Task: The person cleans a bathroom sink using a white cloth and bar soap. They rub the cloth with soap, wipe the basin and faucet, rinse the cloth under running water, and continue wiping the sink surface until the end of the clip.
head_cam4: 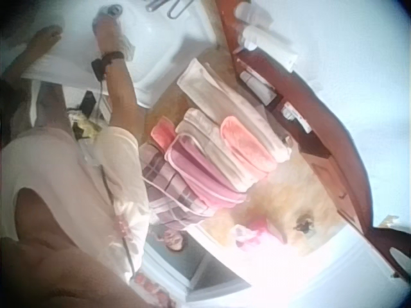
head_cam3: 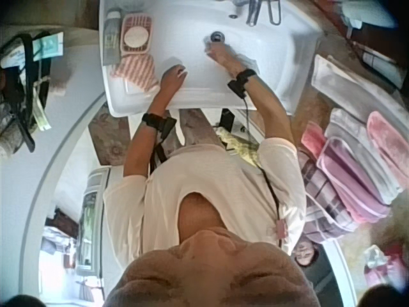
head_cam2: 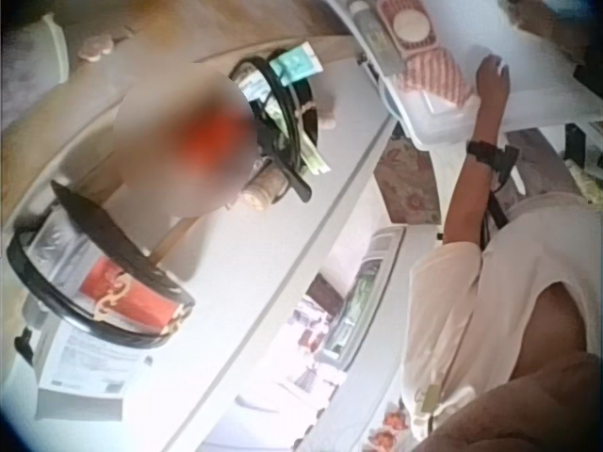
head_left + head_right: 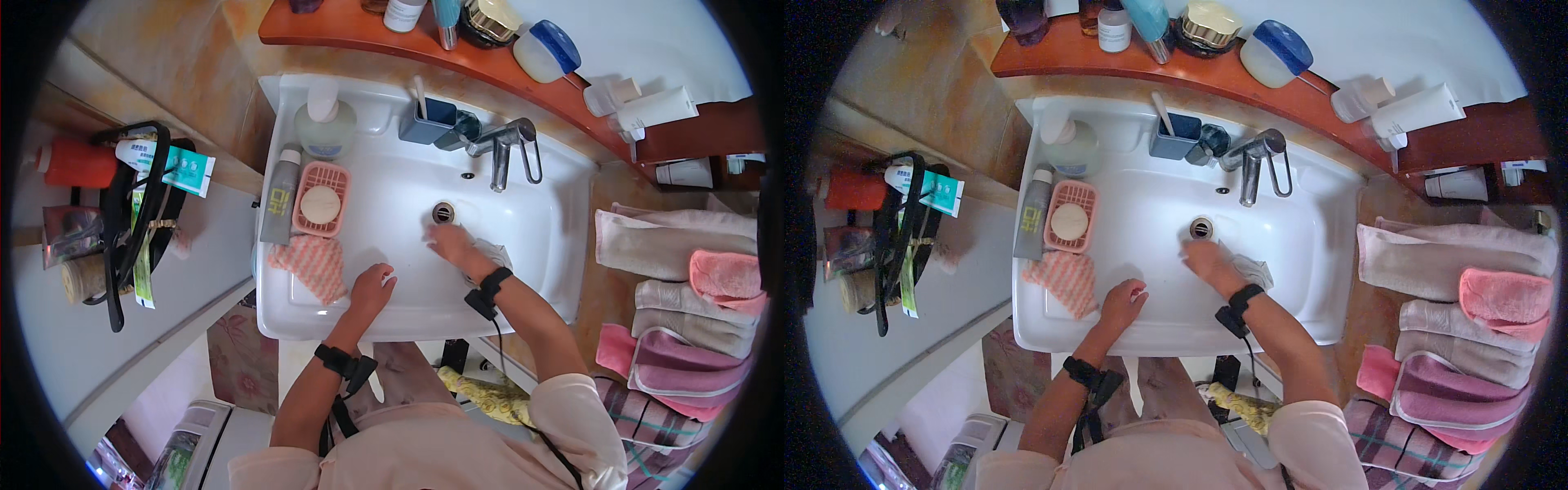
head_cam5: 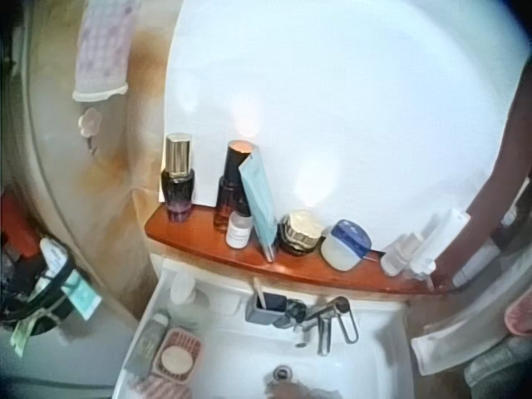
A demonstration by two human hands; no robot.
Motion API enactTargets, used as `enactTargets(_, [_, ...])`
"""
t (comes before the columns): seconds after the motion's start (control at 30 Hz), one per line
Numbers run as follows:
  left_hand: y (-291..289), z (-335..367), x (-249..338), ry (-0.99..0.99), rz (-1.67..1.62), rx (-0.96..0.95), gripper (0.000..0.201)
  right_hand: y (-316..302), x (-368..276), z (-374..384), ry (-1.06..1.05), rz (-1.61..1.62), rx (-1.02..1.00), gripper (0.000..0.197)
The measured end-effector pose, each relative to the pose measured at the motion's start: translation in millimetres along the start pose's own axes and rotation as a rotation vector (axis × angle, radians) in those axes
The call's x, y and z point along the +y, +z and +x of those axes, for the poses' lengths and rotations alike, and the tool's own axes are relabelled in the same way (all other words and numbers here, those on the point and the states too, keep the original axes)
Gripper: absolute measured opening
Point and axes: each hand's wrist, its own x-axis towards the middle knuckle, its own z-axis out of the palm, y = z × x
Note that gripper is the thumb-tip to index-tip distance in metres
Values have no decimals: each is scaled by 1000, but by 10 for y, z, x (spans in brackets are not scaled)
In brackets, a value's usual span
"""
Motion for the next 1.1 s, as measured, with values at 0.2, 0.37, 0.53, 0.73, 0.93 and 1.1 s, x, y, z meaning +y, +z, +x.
enactTargets(0.2, [-11,-5,-4,13,-20,9,27,130,-361,-22,-79,217,-205,13])
enactTargets(0.37, [-4,-8,0,1,-50,7,29,233,-451,68,-49,124,-220,6])
enactTargets(0.53, [0,8,3,-30,-14,-21,31,369,-538,78,-141,-99,-119,6])
enactTargets(0.73, [4,7,-15,-35,-27,-27,30,309,-317,187,50,-101,-18,8])
enactTargets(0.93, [15,3,-9,-13,-13,-23,31,-3,331,313,365,-48,148,8])
enactTargets(1.1, [-4,0,9,-45,18,-40,28,9,478,300,260,-42,147,8])
